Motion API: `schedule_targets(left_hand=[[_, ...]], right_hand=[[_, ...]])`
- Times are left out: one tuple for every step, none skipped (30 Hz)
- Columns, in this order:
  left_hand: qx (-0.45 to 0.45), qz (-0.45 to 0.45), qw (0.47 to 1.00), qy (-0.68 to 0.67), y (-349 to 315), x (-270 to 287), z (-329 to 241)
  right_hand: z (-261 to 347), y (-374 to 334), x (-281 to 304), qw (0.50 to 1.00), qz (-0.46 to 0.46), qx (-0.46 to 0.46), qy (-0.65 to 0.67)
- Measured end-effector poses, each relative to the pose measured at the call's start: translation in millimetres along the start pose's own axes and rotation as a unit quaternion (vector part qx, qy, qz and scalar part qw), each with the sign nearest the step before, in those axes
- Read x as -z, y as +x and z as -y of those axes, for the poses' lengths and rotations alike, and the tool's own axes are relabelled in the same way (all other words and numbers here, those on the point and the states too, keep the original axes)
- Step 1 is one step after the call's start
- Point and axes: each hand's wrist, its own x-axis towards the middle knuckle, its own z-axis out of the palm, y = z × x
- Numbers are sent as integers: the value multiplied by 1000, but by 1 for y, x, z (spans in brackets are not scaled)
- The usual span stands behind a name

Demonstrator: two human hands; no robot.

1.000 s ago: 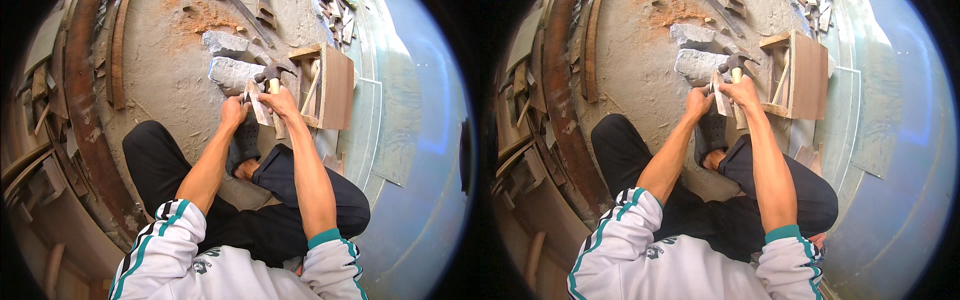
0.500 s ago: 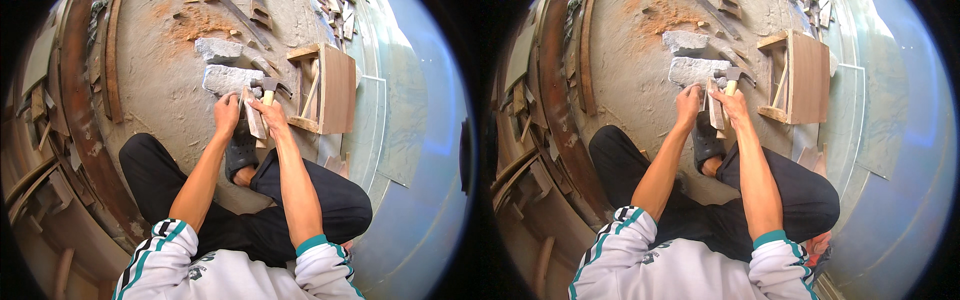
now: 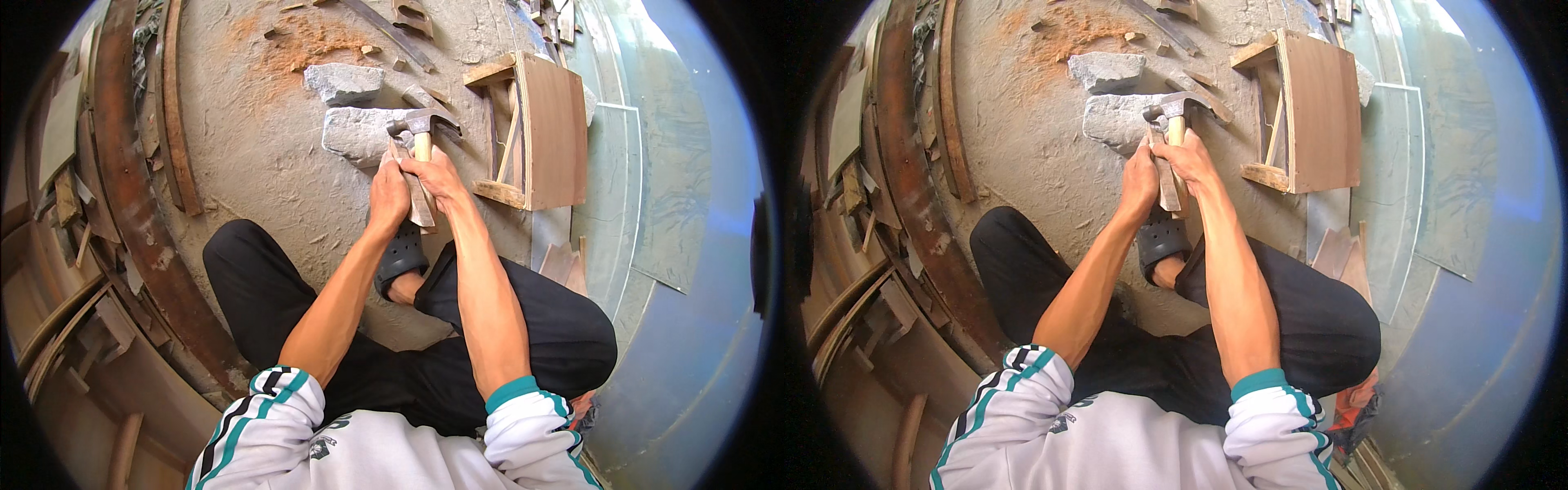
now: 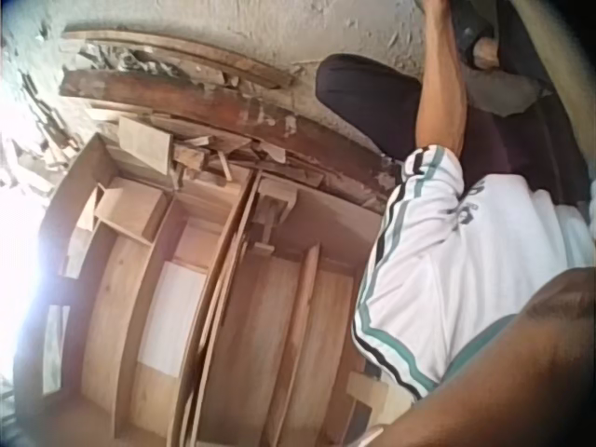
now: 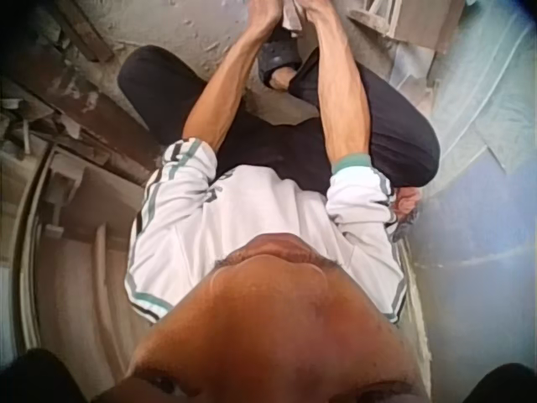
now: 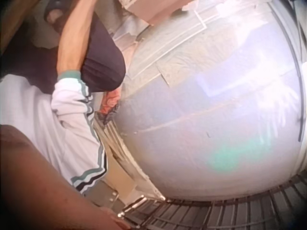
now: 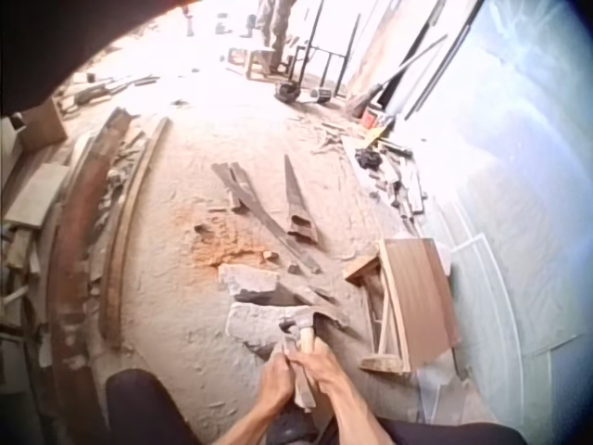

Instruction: The person sits on the floor and assembles small wooden pieces into a corner joint. They use a hammer to tap the pieces together and repeatedly check the fit of the joint.

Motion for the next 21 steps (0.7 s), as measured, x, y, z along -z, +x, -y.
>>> schedule_targets(left_hand=[[3, -6, 1000, -9, 1, -2, 3], [16, -6, 999, -30, 3, -4, 5], [30, -7, 998, -50, 5, -5, 5], [43, -8, 997, -71, 6, -5, 6], [53, -3, 995, -81, 7, -5, 6], [64, 2, 994, -91, 6, -5, 5], [74, 6, 992, -101, 5, -4, 4], [77, 13, 993, -91, 5, -3, 3], [76, 20, 994, -81, 7, 0, 3], [76, 27, 994, -70, 8, 3, 3], [54, 25, 994, -91, 6, 3, 3], [32, 22, 993, -112, 3, 2, 4], [11, 19, 991, -133, 0, 1, 4], [47, 28, 989, -138, -5, -1, 5], [88, 39, 985, -142, -15, 0, -4], [126, 51, 980, -146, -25, 1, -17], [181, 115, 946, -243, -32, 2, -31], [210, 130, 918, -311, -31, 3, -31], [237, 147, 883, -378, -29, 3, -31], [262, 166, 842, -442, -26, 1, -31], [279, 132, 854, -419, -25, -1, -34]], right_hand=[[-1, 3, 1, 1000, 0, 7, -15], [-2, 6, 2, 1000, 5, -2, -19], [2, 8, 2, 1000, 11, -12, -24], [4, 8, 1, 999, 18, -21, -28], [7, 6, 1, 999, 28, -31, -6], [13, 2, 0, 998, 39, -40, 17], [16, -1, 0, 997, 50, -49, 39], [15, 0, 0, 997, 51, -51, 26], [12, 5, 2, 997, 50, -50, 14], [9, 9, 3, 998, 49, -49, 2], [5, 12, 4, 998, 35, -42, -33], [2, 14, 5, 997, 22, -36, -68], [-1, 17, 7, 994, 8, -30, -104], [-3, 20, 10, 990, -24, -14, -141], [-4, 20, 11, 982, -56, -2, -178], [-4, 19, 14, 973, -90, 11, -214], [-7, 20, 19, 962, -116, 21, -246], [4, 14, 19, 970, -101, 15, -219], [25, 0, 19, 977, -88, 9, -194], [37, -11, 20, 983, -76, 3, -168], [39, -17, 20, 988, -81, 19, -130]])
